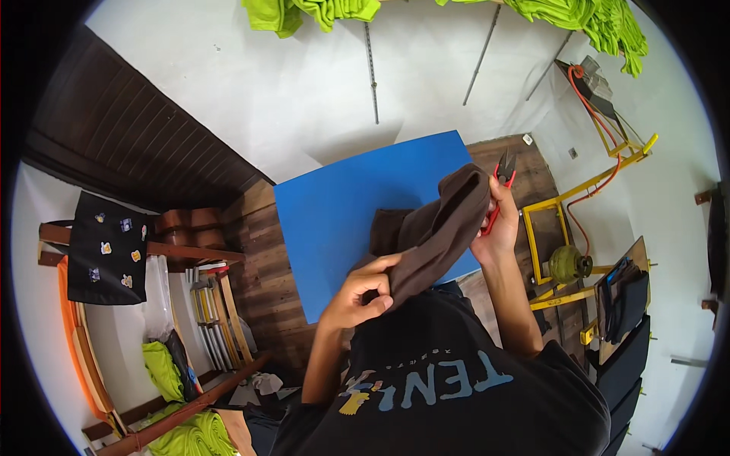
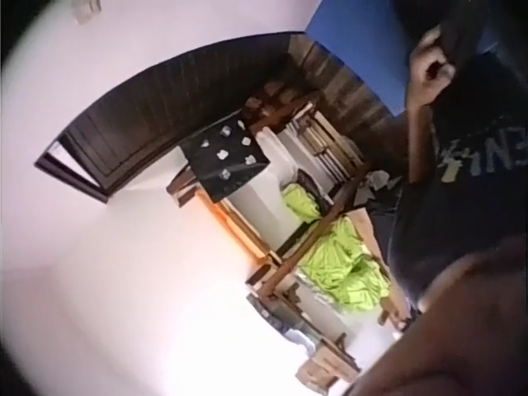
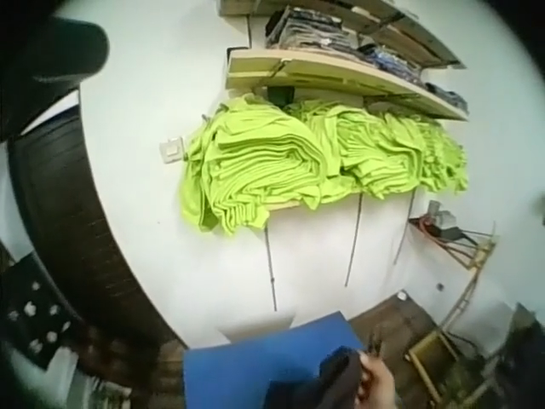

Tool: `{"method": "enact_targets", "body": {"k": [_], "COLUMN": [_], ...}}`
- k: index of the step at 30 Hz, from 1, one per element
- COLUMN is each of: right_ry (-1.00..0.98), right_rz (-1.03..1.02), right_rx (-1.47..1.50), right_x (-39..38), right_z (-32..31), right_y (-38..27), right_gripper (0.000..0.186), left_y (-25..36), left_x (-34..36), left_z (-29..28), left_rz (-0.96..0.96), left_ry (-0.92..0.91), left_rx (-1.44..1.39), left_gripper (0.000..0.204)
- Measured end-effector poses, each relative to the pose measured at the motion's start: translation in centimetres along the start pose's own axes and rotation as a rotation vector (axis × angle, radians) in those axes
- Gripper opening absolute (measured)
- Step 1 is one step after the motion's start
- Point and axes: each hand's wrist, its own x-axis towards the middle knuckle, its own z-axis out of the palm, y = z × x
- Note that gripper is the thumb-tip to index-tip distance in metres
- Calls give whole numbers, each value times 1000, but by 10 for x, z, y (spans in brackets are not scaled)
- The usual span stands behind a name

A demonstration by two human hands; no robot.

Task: Cutting and trimming a piece of brown fabric using small hand snips.

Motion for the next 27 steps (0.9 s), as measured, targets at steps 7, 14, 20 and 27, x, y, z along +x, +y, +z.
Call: {"method": "enact_targets", "body": {"k": [7, 14, 20, 27], "right_ry": [53, 73, -171, -290], "right_rz": [-24, 73, 45, -12], "right_rx": [-64, -190, -100, -92], "right_x": [-37, -48, -41, -55], "right_z": [-11, -28, -15, -28], "right_y": [-2, -7, -30, -68], "right_gripper": [25, 14, 20, 21], "left_y": [12, 46, 59, 137], "left_x": [17, 41, 79, 117], "left_z": [39, 67, 65, 38], "left_rz": [-176, 179, 344, 623], "left_ry": [116, -532, -216, 256], "left_rx": [-34, 609, -235, 189], "left_gripper": [26, 31, 27, 25]}}
